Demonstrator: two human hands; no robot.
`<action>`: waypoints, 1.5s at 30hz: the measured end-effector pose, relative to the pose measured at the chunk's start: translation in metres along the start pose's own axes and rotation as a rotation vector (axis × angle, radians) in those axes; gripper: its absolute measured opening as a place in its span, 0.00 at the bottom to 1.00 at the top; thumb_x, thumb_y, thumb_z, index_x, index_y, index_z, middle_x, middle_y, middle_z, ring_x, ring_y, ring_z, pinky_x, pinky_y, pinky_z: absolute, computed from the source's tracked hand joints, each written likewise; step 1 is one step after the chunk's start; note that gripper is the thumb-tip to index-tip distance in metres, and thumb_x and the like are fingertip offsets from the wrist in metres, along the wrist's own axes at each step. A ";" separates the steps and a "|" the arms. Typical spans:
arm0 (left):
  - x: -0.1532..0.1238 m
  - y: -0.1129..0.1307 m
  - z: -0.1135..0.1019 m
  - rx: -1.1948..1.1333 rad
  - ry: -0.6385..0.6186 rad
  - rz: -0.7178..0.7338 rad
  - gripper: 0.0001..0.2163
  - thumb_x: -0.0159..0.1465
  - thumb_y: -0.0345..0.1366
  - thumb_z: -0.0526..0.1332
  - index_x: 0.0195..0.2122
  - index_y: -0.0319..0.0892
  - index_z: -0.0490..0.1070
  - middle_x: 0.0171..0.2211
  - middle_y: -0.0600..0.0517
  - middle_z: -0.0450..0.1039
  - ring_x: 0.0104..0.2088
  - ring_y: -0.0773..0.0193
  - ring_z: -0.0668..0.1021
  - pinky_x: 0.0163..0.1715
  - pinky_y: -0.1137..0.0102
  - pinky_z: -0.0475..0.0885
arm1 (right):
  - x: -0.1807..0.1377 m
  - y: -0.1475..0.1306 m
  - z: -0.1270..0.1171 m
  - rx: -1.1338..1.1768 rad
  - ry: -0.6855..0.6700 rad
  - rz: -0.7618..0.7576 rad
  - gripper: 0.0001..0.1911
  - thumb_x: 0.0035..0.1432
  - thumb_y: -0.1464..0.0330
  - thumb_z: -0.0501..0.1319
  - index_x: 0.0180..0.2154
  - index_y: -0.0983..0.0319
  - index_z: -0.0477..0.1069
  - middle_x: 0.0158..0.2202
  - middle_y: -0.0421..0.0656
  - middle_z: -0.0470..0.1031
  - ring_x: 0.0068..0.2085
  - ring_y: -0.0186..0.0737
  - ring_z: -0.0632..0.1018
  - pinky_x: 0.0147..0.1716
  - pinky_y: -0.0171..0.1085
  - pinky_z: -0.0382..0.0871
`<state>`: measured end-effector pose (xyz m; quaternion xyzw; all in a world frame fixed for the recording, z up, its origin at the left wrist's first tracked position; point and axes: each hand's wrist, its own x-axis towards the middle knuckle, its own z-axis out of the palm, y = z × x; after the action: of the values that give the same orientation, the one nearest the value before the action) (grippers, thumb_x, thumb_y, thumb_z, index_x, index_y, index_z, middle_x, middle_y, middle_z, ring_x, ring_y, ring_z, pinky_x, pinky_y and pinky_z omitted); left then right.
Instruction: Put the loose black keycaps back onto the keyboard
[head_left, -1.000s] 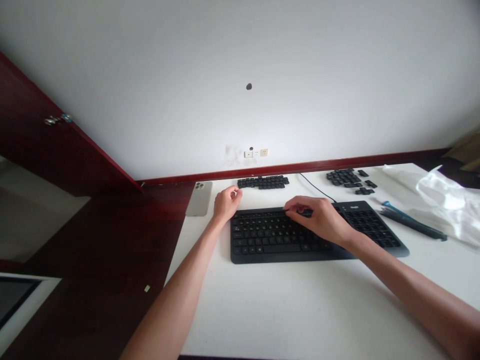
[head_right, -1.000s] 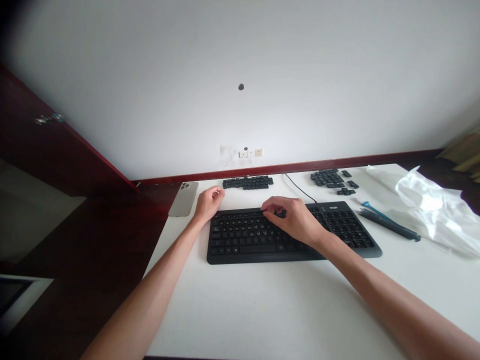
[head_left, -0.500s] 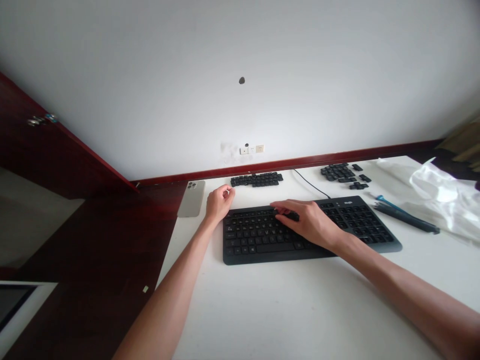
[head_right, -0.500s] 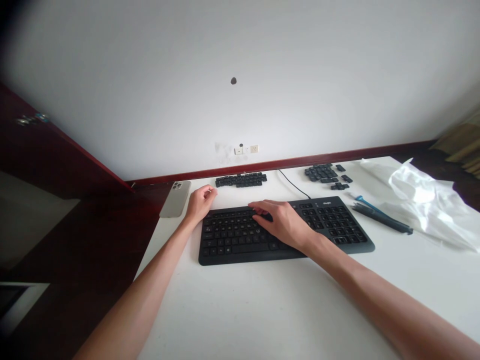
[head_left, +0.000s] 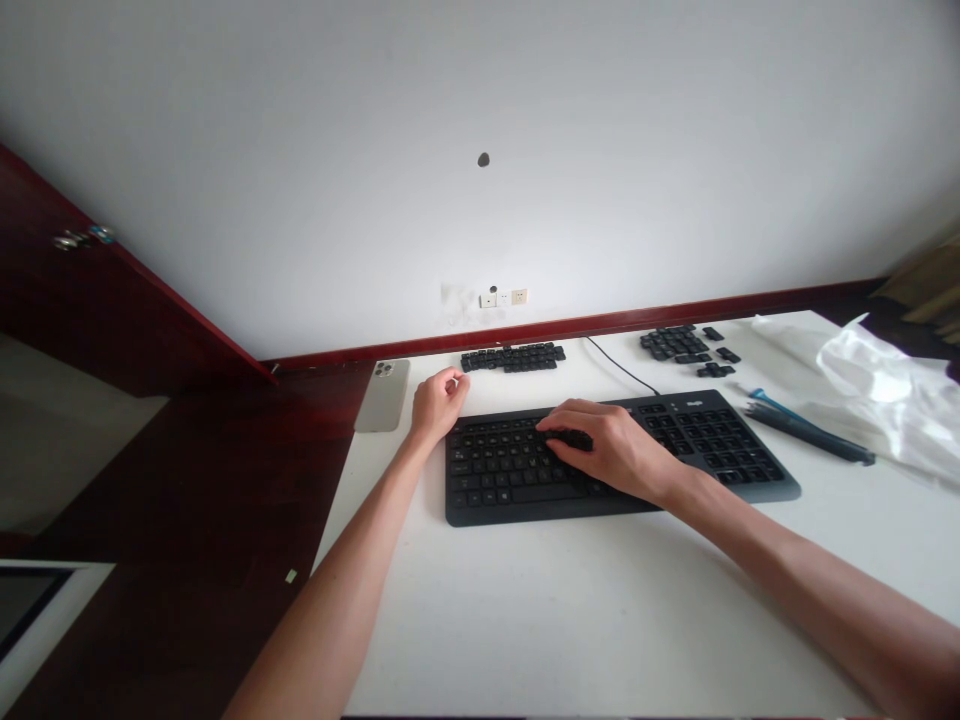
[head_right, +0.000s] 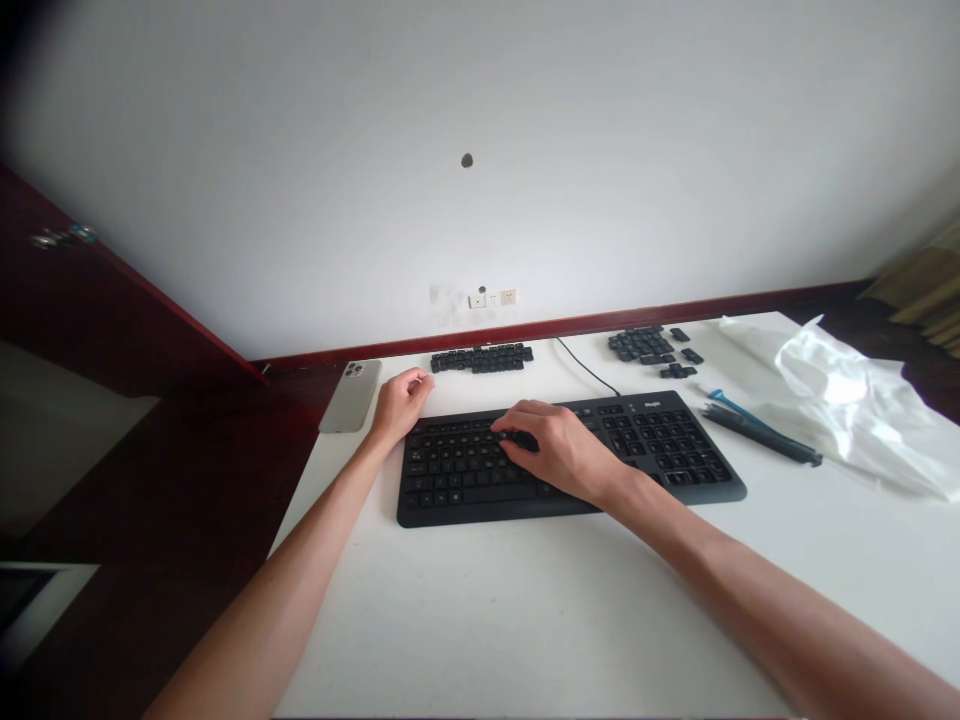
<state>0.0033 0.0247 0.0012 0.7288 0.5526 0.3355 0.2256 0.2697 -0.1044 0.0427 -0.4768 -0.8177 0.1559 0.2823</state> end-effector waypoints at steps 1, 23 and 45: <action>0.000 0.000 0.000 0.000 -0.001 0.000 0.13 0.67 0.45 0.58 0.30 0.44 0.72 0.19 0.58 0.62 0.23 0.66 0.64 0.28 0.70 0.56 | 0.000 -0.001 0.000 0.005 -0.010 -0.004 0.12 0.67 0.71 0.62 0.49 0.59 0.80 0.47 0.45 0.83 0.40 0.42 0.83 0.40 0.40 0.79; -0.001 0.002 -0.001 -0.011 -0.004 -0.010 0.13 0.67 0.45 0.58 0.29 0.44 0.72 0.19 0.58 0.62 0.23 0.66 0.64 0.28 0.70 0.56 | 0.003 -0.011 0.007 0.088 -0.150 -0.095 0.06 0.68 0.71 0.65 0.41 0.60 0.82 0.42 0.44 0.84 0.43 0.43 0.84 0.43 0.39 0.78; -0.001 0.003 -0.001 0.016 -0.004 -0.008 0.12 0.66 0.45 0.58 0.30 0.44 0.72 0.19 0.57 0.62 0.24 0.65 0.64 0.29 0.70 0.55 | -0.008 -0.051 -0.002 -0.357 -0.360 0.220 0.16 0.70 0.63 0.62 0.56 0.53 0.81 0.36 0.44 0.86 0.35 0.52 0.86 0.32 0.43 0.77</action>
<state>0.0046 0.0233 0.0037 0.7288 0.5578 0.3290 0.2224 0.2385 -0.1371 0.0687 -0.5694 -0.8127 0.1212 0.0255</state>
